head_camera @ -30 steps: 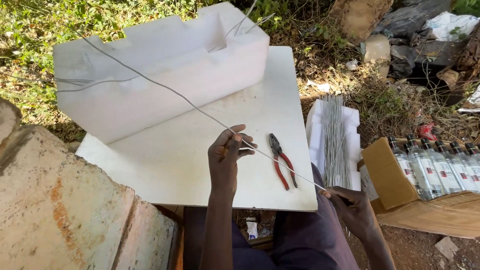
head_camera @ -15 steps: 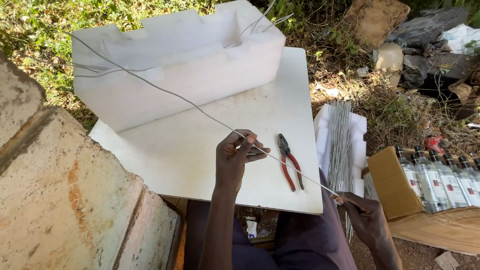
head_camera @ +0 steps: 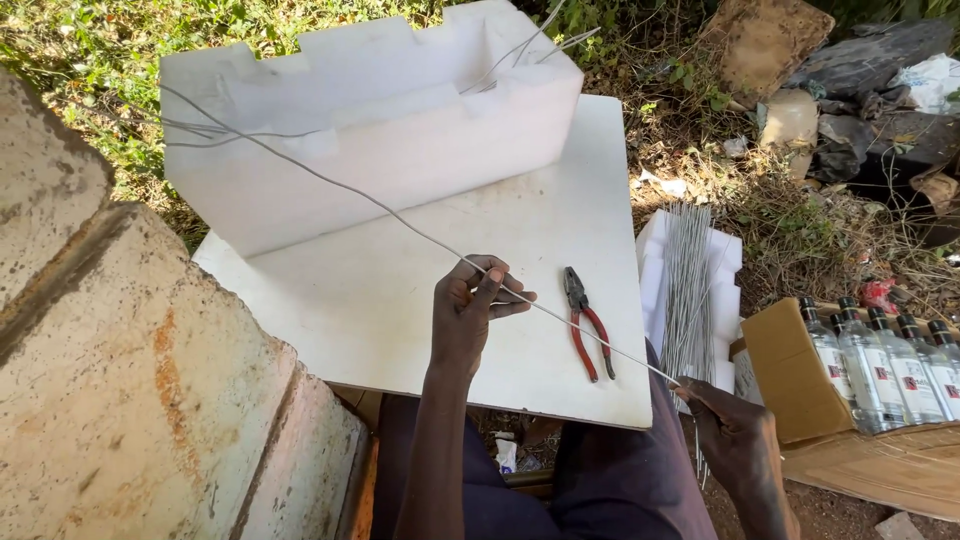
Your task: Cutting long metal wires into shorter segments using wire cutters on a makeshift workbench.
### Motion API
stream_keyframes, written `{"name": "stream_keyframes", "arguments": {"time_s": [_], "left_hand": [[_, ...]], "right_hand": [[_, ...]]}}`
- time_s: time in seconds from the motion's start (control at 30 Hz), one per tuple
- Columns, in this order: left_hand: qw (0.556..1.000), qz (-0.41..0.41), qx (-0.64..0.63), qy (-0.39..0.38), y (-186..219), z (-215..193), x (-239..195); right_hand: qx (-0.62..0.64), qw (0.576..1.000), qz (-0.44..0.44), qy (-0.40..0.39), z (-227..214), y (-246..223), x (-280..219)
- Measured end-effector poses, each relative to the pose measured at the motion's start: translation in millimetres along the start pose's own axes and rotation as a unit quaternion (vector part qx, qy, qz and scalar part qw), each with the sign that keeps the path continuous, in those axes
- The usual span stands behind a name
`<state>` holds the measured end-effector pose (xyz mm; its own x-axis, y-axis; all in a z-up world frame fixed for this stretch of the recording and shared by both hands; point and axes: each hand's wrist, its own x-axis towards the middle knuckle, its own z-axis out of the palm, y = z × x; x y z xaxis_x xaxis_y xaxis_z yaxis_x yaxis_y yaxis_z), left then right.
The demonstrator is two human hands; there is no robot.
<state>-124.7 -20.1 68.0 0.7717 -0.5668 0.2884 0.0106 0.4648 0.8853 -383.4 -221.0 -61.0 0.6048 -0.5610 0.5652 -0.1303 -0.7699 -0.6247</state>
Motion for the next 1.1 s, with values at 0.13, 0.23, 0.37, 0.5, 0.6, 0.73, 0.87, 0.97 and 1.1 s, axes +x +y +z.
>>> {"name": "stream_keyframes", "arguments": {"time_s": [0.13, 0.23, 0.37, 0.5, 0.6, 0.73, 0.87, 0.97, 1.1], "left_hand": [[1.0, 0.008, -0.015, 0.003, -5, -4, 1], [1.0, 0.001, -0.01, 0.023, -9, -6, 2], [0.999, 0.002, -0.002, 0.048, -14, -11, 2], [0.998, -0.024, -0.005, 0.053, -5, -6, -2], [0.994, -0.064, -0.013, 0.091, 10, -3, -2], [0.993, -0.044, 0.014, 0.106, 8, -7, -2], [0.993, -0.046, 0.03, 0.103, 8, -7, -3], [0.994, -0.051, 0.029, 0.095, 9, -4, -2], [0.995, -0.063, 0.018, 0.08, 4, -2, -2]], "right_hand": [[0.016, 1.0, 0.019, -0.001, 0, -7, 1], [0.008, 1.0, -0.001, -0.006, 0, -8, 2], [-0.011, 1.0, -0.005, -0.015, 0, -15, 3], [-0.015, 1.0, 0.004, -0.015, 3, -15, 3], [-0.006, 1.0, 0.02, -0.008, 2, -3, 2], [-0.013, 1.0, 0.014, -0.024, -9, -8, 5], [-0.007, 0.998, 0.042, -0.036, -13, -7, 5], [-0.01, 0.999, 0.02, -0.03, -12, -12, 7], [-0.016, 1.0, -0.016, -0.001, -10, -17, 6]]}}
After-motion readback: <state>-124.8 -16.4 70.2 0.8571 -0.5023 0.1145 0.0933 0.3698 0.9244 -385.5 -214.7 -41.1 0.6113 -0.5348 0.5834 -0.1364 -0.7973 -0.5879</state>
